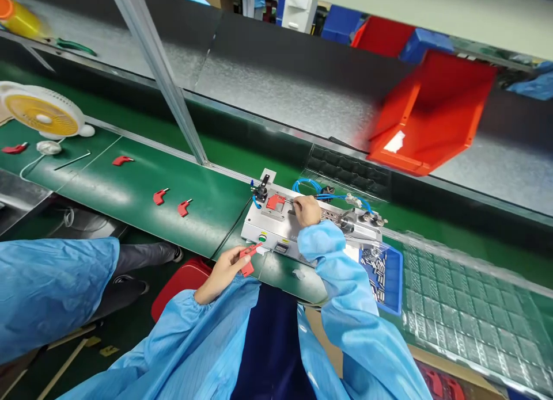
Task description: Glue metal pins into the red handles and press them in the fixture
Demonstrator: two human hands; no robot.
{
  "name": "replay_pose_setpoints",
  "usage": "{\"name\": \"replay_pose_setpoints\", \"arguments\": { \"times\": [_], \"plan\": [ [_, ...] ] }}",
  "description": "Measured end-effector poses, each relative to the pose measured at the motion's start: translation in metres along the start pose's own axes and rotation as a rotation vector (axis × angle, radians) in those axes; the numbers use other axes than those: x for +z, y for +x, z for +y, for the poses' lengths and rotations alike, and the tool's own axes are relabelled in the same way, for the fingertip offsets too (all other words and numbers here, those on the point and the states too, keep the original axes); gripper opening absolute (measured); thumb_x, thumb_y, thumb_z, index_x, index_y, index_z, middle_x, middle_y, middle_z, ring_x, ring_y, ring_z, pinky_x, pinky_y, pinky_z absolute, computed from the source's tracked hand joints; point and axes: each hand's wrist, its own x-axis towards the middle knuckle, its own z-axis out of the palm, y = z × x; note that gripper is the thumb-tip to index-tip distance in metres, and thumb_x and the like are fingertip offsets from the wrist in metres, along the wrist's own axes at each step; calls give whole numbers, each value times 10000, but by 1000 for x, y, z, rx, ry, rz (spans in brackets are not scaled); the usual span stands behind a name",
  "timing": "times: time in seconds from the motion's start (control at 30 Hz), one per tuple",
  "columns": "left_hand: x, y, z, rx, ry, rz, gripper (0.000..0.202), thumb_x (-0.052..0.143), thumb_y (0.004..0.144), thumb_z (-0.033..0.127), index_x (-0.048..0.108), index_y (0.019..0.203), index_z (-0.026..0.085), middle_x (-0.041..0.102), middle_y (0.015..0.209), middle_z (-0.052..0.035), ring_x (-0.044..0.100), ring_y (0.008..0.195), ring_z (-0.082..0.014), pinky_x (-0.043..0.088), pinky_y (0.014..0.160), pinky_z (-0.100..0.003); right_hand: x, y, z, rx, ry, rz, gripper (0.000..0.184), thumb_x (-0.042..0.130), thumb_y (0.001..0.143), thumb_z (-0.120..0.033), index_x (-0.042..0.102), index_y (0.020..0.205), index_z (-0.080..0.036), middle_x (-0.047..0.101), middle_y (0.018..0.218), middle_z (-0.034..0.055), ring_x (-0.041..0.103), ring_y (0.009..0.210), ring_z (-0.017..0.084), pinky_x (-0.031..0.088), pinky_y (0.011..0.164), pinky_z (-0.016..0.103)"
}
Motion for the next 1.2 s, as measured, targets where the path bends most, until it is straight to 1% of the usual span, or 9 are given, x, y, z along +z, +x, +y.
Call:
{"name": "replay_pose_setpoints", "arguments": {
  "times": [0.13,0.27,0.4,0.57,0.7,0.8,0.93,1.1,1.2],
  "plan": [
    [-12,-4,-3,-38,-59,69,541,778,763,660,718,945,154,578,657,32,480,559,-107,380,546,-242,6,1,9,-148,-108,-60,290,517,965,-224,796,1044,-208,758,1068,141,594,1070,325,502,974,485],
    [-19,-7,-4,-103,-147,102,581,777,743,703,665,927,164,572,636,46,461,478,-81,363,493,-233,9,3,10,-174,-162,-83,298,525,966,-233,807,1054,-198,720,1076,151,562,1061,331,501,947,485],
    [-19,-8,-2,-70,-185,116,582,771,760,695,635,959,165,656,747,4,474,495,-72,379,499,-240,21,11,-8,-176,-172,-92,334,540,953,-203,789,1175,-220,669,1170,154,537,1084,339,498,946,501],
    [-14,-4,-9,-31,-116,115,539,801,764,563,593,1086,184,608,726,46,473,531,-89,378,528,-242,31,26,-33,-136,-201,-150,279,575,914,-134,807,1050,-205,640,1178,175,515,1138,349,487,952,503],
    [-11,12,-9,114,160,191,385,749,802,420,608,1092,209,674,852,3,609,724,-167,489,704,-299,15,23,-34,-149,-104,-25,287,557,914,-172,775,1094,-223,640,1192,146,518,1149,340,484,967,510],
    [-3,36,10,246,438,218,331,685,844,289,610,1160,229,731,1042,-52,684,941,-245,519,889,-373,-4,0,-24,-103,-16,153,285,505,951,-228,735,1120,-223,637,1210,133,544,1129,326,480,989,503],
    [24,82,52,391,771,95,403,619,916,223,560,1315,201,711,1269,-130,700,1114,-309,518,958,-403,-18,-51,-3,-110,87,80,182,557,932,-285,702,1021,-220,671,1070,108,612,1027,296,517,942,456],
    [65,134,87,305,1314,-44,378,479,1006,209,522,1375,139,635,1351,-191,723,1110,-324,543,911,-405,-11,-103,20,-2,42,-10,148,570,882,-227,697,958,-224,689,1028,93,653,979,275,549,863,406],
    [79,151,92,250,1442,-43,350,462,987,162,555,1321,117,595,1351,-211,735,1087,-326,557,884,-409,-6,-114,26,73,-28,21,170,554,890,-204,701,974,-222,694,1058,97,654,993,268,547,851,392]
  ]
}}
